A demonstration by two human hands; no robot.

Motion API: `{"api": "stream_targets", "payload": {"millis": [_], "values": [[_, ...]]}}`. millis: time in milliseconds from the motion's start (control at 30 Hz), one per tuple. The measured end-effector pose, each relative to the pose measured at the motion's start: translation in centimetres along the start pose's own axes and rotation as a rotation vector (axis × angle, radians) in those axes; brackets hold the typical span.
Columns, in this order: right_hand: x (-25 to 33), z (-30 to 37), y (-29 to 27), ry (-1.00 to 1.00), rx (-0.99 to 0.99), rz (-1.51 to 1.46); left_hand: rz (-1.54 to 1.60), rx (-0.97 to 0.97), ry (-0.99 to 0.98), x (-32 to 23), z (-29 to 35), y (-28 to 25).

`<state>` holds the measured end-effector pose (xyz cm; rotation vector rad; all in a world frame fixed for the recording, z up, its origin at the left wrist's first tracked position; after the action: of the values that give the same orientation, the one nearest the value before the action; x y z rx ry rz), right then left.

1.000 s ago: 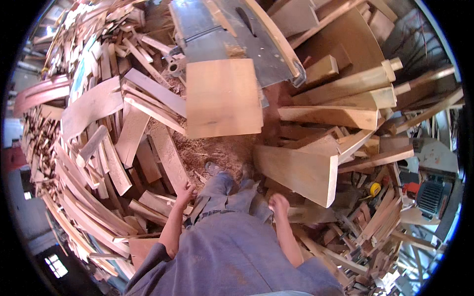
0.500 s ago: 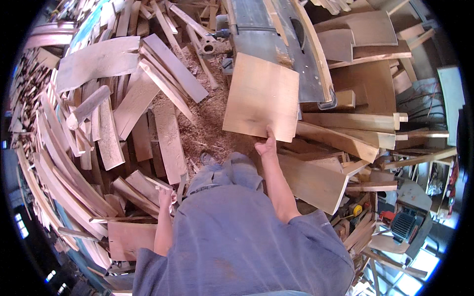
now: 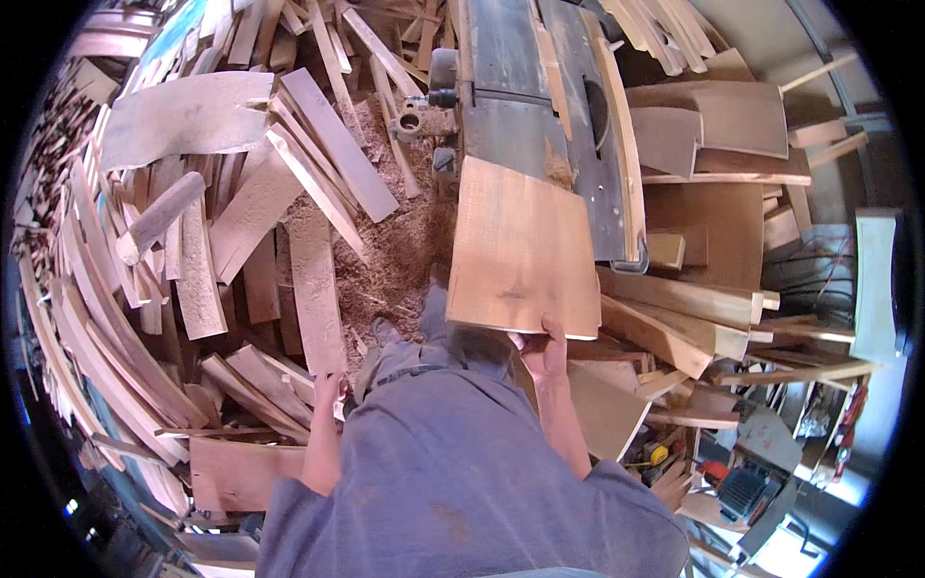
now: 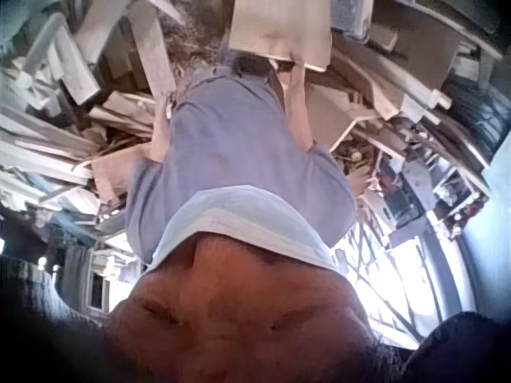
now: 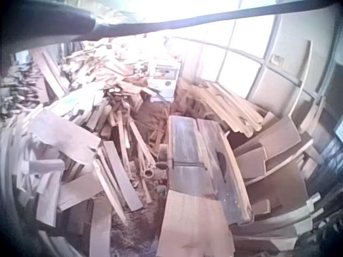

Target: The person measures wooden boards using a tape measure and turns over and handles various wooden pieces by hand.

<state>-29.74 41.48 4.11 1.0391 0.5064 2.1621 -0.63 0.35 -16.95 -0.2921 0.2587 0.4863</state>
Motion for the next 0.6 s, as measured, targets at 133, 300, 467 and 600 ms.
{"api": "stream_targets", "payload": {"millis": [133, 300, 467, 600], "values": [[3.9, -0.3, 2.8, -0.056, -0.05, 0.034, 0.061, -0.032, 0.193, -8.0, 2.1, 5.8], [9.2, -2.3, 4.4, -0.2, -0.006, 0.278, -0.045, -0.06, 0.562, -10.5, -1.2, 7.6], [10.0, -5.1, 4.1, -0.565, 0.035, 0.683, -0.056, 0.081, 0.408, -8.4, 1.0, 7.9], [8.2, -5.0, 5.1, -0.671, 0.117, 0.908, 0.007, 0.056, 0.183, -1.7, 1.3, 4.5]]}}
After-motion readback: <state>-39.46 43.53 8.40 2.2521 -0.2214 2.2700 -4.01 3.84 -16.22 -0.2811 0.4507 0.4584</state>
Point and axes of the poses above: each hand's wrist, its own z-axis away from the middle knuckle, its own y-axis out of the palm, x = y × z, the point moved 2 cm from there along -z, towards the middle knuckle, and after that the axes turned 5 degrees about -y, right-handed, at the moved point
